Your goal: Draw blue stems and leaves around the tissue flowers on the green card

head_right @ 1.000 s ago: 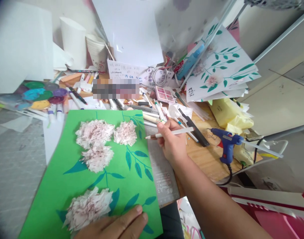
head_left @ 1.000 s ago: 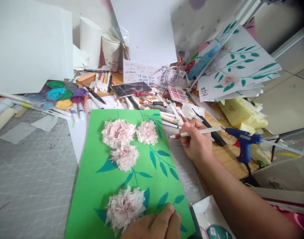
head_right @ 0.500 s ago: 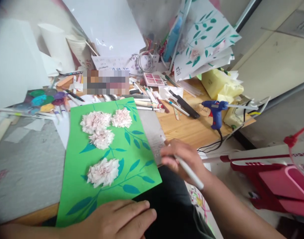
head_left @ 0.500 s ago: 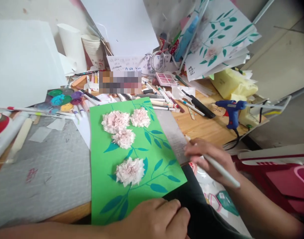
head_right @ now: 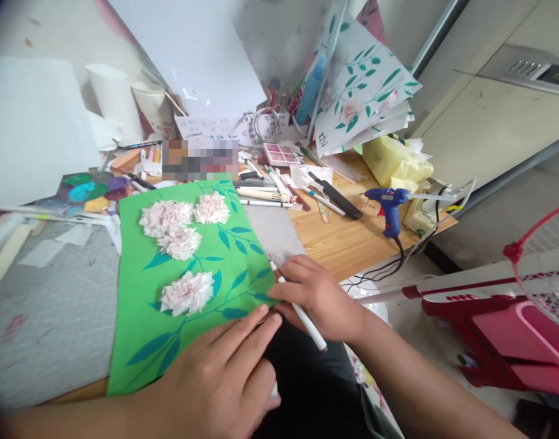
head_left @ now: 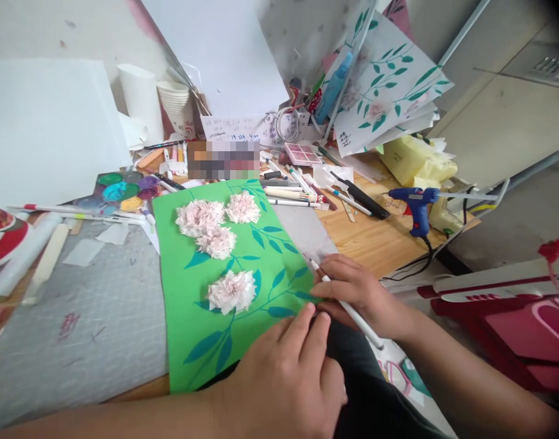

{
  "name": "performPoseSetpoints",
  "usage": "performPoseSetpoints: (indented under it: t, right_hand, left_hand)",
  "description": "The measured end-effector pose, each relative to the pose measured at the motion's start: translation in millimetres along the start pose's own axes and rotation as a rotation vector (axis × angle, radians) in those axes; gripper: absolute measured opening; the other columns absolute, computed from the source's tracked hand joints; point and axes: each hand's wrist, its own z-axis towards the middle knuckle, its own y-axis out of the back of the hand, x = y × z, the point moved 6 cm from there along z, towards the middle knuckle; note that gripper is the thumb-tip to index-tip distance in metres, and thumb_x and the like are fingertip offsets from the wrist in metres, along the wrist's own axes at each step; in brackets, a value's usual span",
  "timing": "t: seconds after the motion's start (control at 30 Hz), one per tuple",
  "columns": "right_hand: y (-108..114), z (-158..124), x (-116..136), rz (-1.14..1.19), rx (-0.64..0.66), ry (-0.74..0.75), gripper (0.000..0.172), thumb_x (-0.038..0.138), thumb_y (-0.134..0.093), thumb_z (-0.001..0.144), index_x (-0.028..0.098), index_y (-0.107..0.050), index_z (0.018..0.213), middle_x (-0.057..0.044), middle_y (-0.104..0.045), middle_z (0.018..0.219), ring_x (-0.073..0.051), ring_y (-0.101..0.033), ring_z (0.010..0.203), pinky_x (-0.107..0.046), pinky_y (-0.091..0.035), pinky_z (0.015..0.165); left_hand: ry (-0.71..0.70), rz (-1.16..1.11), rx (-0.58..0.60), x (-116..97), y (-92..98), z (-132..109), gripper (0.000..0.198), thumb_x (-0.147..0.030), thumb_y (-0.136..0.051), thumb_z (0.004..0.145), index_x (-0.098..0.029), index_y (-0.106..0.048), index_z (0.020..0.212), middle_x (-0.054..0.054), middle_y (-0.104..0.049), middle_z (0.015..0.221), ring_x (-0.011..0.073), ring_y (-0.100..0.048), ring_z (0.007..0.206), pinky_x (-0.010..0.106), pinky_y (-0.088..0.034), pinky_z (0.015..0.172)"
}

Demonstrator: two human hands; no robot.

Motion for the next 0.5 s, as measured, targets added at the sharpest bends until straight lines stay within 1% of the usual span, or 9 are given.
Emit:
performPoseSetpoints:
  t: [0.03,0.07,0.13,0.2,0.23,0.27,0.33,0.4,0.5]
  right_hand:
    - [2,3,-3,0.097,-0.007,-0.014,0.025,0.018,-0.061,0.086,0.024,-0.067,0.110,-0.010,-0.067,0.098,-0.024,-0.061,0.095,-0.042,-0.050,0.085]
    - [6,6,-8,0.211,-0.054,-0.053,0.030,0.021,-0.060,0.088,0.025,-0.066,0.117,-0.010,-0.068,0.100,-0.023,-0.062,0.096,-0.041,-0.050,0.085]
    - [13,8,-23,0.434,-0.249,-0.204,0.031,0.032,-0.055,0.092,0.026,-0.066,0.121,-0.008,-0.070,0.097,-0.023,-0.065,0.090,-0.040,-0.052,0.080]
    - [12,8,-36,0.570,-0.433,-0.371,0.033,0.046,-0.053,0.092,0.025,-0.073,0.108,-0.006,-0.070,0.084,-0.021,-0.066,0.074,-0.036,-0.052,0.067]
    - [8,10,-39,0.586,-0.475,-0.423,0.033,0.048,-0.055,0.090,0.022,-0.075,0.095,-0.005,-0.069,0.075,-0.019,-0.064,0.065,-0.033,-0.051,0.060]
    - [3,12,-41,0.585,-0.493,-0.462,0.030,0.046,-0.059,0.089,0.021,-0.074,0.084,-0.003,-0.066,0.066,-0.017,-0.061,0.058,-0.030,-0.048,0.054]
    - [-7,16,-44,0.562,-0.504,-0.531,0.024,0.038,-0.066,0.085,0.019,-0.066,0.070,0.001,-0.060,0.055,-0.013,-0.054,0.047,-0.026,-0.041,0.045]
    - [-11,18,-46,0.538,-0.531,-0.581,0.025,0.031,-0.071,0.081,0.020,-0.057,0.064,0.004,-0.056,0.051,-0.011,-0.049,0.044,-0.024,-0.037,0.043]
    - [-12,18,-47,0.504,-0.531,-0.610,0.030,0.027,-0.072,0.078,0.020,-0.051,0.060,0.004,-0.054,0.051,-0.011,-0.050,0.046,-0.025,-0.037,0.045]
  left_hand:
    - [0.011,0.012,0.018,3,-1.4,1,0.023,-0.023,-0.052,0.089,-0.013,-0.053,0.068,0.025,-0.069,0.109,0.0381,-0.067,0.103,0.042,-0.062,0.073]
    - [0.022,0.021,0.034,5,-2.9,1,0.023,-0.023,-0.054,0.089,-0.013,-0.052,0.068,0.026,-0.069,0.109,0.0387,-0.067,0.105,0.043,-0.062,0.075]
    - [0.045,0.030,0.059,8,-6.2,0,0.021,-0.022,-0.056,0.087,-0.013,-0.052,0.069,0.027,-0.068,0.110,0.0387,-0.066,0.105,0.043,-0.062,0.077]
    - [0.064,0.032,0.071,9,-9.7,-3,0.017,-0.019,-0.056,0.085,-0.013,-0.052,0.069,0.028,-0.067,0.111,0.0383,-0.067,0.105,0.043,-0.062,0.078]
    - [0.066,0.031,0.067,9,-11.0,-4,0.016,-0.017,-0.056,0.084,-0.013,-0.052,0.069,0.028,-0.068,0.111,0.0378,-0.067,0.104,0.042,-0.062,0.077]
    - [0.065,0.028,0.064,9,-12.5,-6,0.014,-0.016,-0.056,0.083,-0.013,-0.052,0.069,0.027,-0.068,0.110,0.0375,-0.068,0.103,0.041,-0.062,0.076]
    - [0.070,0.024,0.054,8,-15.1,-8,0.015,-0.016,-0.055,0.083,-0.014,-0.052,0.068,0.026,-0.069,0.108,0.0370,-0.069,0.101,0.040,-0.063,0.073]
    - [0.089,0.020,0.050,9,-17.4,-9,0.016,-0.015,-0.053,0.083,-0.014,-0.051,0.067,0.025,-0.070,0.107,0.0365,-0.069,0.099,0.040,-0.063,0.070]
    - [0.108,0.018,0.055,11,-18.7,-8,0.016,-0.015,-0.051,0.083,-0.015,-0.052,0.067,0.023,-0.070,0.108,0.0352,-0.070,0.098,0.039,-0.063,0.069]
